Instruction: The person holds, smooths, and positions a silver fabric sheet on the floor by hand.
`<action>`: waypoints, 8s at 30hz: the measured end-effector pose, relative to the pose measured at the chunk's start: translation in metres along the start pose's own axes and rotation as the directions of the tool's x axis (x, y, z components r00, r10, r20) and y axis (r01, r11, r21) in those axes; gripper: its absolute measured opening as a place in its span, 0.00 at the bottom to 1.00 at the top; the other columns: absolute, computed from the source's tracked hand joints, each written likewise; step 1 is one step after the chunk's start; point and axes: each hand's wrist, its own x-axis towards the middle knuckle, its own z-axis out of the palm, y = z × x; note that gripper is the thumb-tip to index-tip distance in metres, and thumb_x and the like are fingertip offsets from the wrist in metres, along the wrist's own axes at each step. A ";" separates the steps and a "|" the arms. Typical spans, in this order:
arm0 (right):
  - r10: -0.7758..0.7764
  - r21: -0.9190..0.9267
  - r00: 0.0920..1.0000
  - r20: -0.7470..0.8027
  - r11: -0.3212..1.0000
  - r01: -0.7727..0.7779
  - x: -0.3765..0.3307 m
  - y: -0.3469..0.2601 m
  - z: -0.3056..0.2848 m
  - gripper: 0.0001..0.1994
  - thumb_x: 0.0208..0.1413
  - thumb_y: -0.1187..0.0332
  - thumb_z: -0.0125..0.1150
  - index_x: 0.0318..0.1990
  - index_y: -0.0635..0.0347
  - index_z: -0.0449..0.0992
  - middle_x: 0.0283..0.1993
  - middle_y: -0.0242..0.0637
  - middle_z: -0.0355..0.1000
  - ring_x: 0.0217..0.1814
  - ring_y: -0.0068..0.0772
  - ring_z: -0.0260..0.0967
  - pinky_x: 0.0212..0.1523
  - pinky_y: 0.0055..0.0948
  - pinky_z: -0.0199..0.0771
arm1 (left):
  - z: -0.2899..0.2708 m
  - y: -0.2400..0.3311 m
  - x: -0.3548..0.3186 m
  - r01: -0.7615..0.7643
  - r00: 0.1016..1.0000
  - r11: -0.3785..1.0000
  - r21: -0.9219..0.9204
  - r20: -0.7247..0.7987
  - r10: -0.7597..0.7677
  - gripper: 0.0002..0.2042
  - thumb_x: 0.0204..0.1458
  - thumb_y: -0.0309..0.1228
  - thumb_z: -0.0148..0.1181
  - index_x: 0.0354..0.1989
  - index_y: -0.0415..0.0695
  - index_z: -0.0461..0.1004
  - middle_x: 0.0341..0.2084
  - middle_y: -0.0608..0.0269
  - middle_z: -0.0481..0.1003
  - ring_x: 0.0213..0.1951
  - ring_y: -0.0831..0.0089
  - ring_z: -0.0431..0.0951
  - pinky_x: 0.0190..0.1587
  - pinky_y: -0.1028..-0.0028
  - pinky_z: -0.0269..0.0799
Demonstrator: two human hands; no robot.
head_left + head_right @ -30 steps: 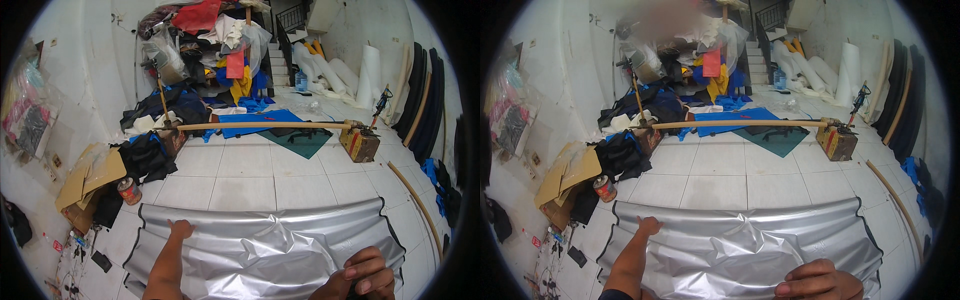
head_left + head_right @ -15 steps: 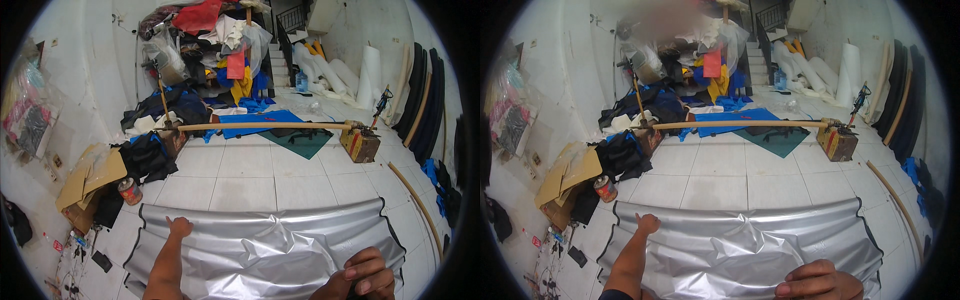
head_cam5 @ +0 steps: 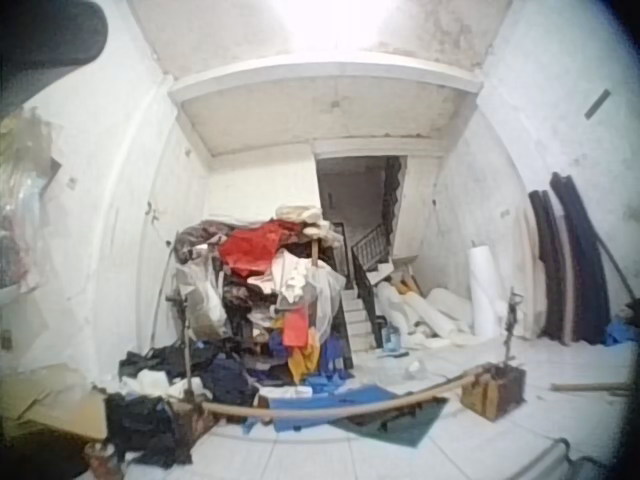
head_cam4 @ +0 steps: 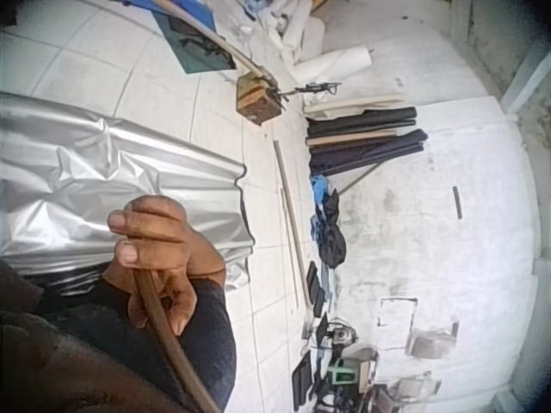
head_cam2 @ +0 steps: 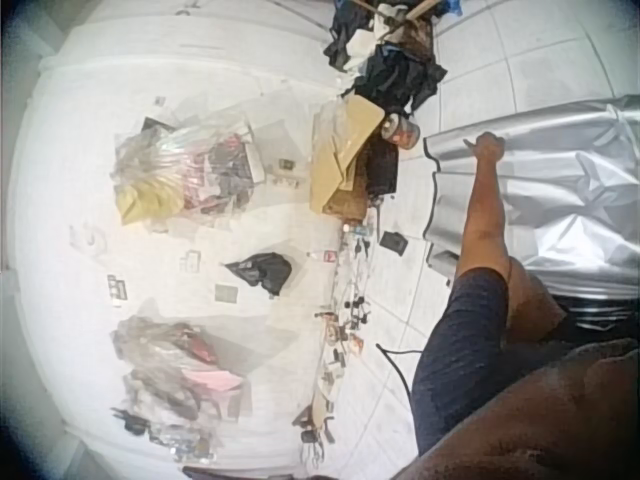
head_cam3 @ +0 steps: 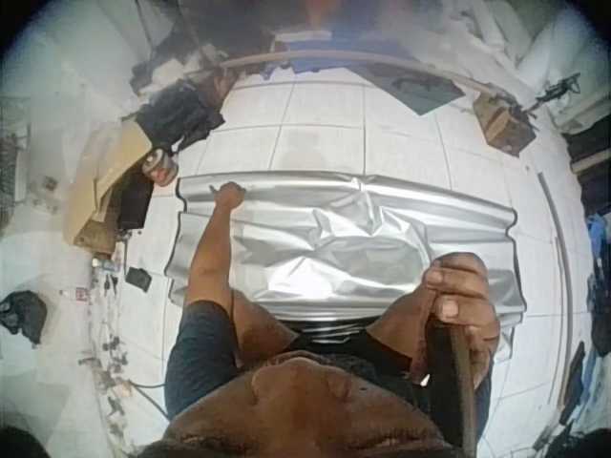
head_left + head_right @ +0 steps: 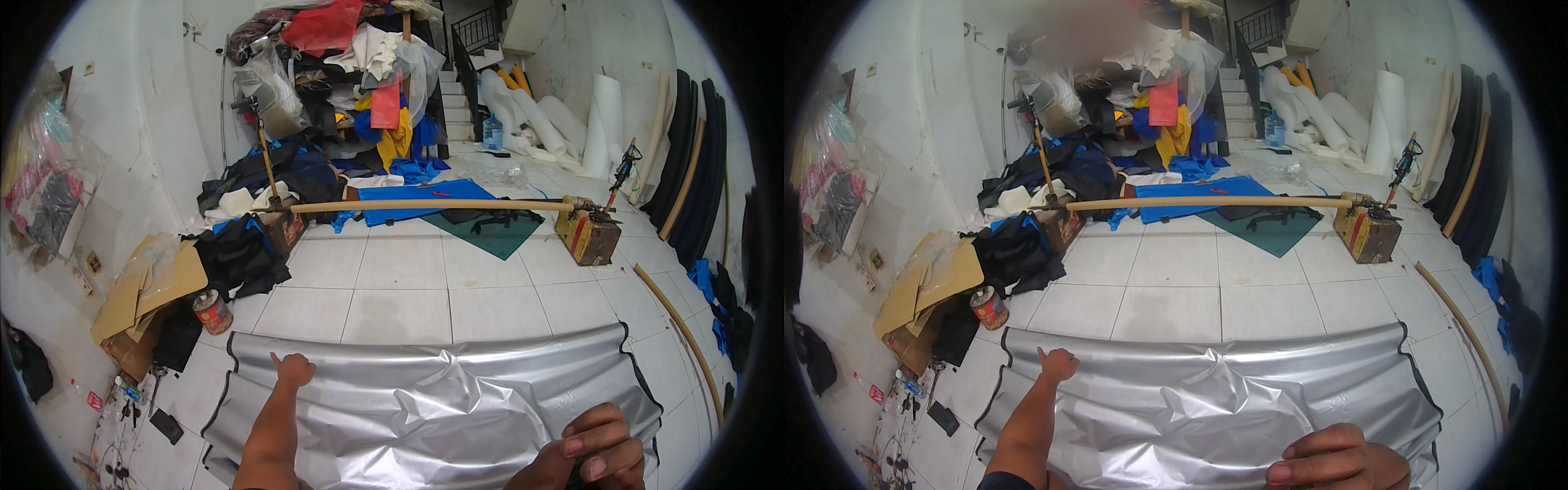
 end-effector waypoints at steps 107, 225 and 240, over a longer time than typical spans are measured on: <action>-0.039 -0.039 0.996 -0.083 0.999 0.036 -0.003 0.006 0.010 0.18 0.63 0.61 0.46 0.56 0.59 0.66 0.39 0.48 0.72 0.36 0.55 0.73 0.36 0.56 0.70 | 0.014 -0.004 0.001 0.099 0.993 0.994 -0.038 -0.061 -0.102 0.27 0.46 0.42 0.63 0.58 0.54 0.73 0.57 0.55 0.73 0.64 0.56 0.66 0.68 0.29 0.36; -0.077 0.030 0.996 -0.039 0.996 0.078 -0.005 0.009 0.001 0.21 0.61 0.59 0.49 0.59 0.56 0.68 0.41 0.50 0.73 0.38 0.58 0.72 0.35 0.55 0.66 | 0.015 -0.006 0.003 0.096 0.995 0.995 -0.012 -0.015 -0.096 0.28 0.48 0.43 0.64 0.60 0.55 0.71 0.59 0.57 0.72 0.65 0.57 0.66 0.67 0.30 0.41; -0.063 0.036 0.995 -0.074 0.997 0.065 -0.003 0.006 0.004 0.19 0.61 0.60 0.48 0.56 0.56 0.69 0.40 0.49 0.73 0.37 0.56 0.72 0.36 0.55 0.67 | 0.017 -0.008 0.003 0.095 0.995 0.995 -0.011 -0.025 -0.095 0.28 0.47 0.42 0.64 0.60 0.55 0.72 0.59 0.57 0.72 0.65 0.56 0.66 0.67 0.30 0.40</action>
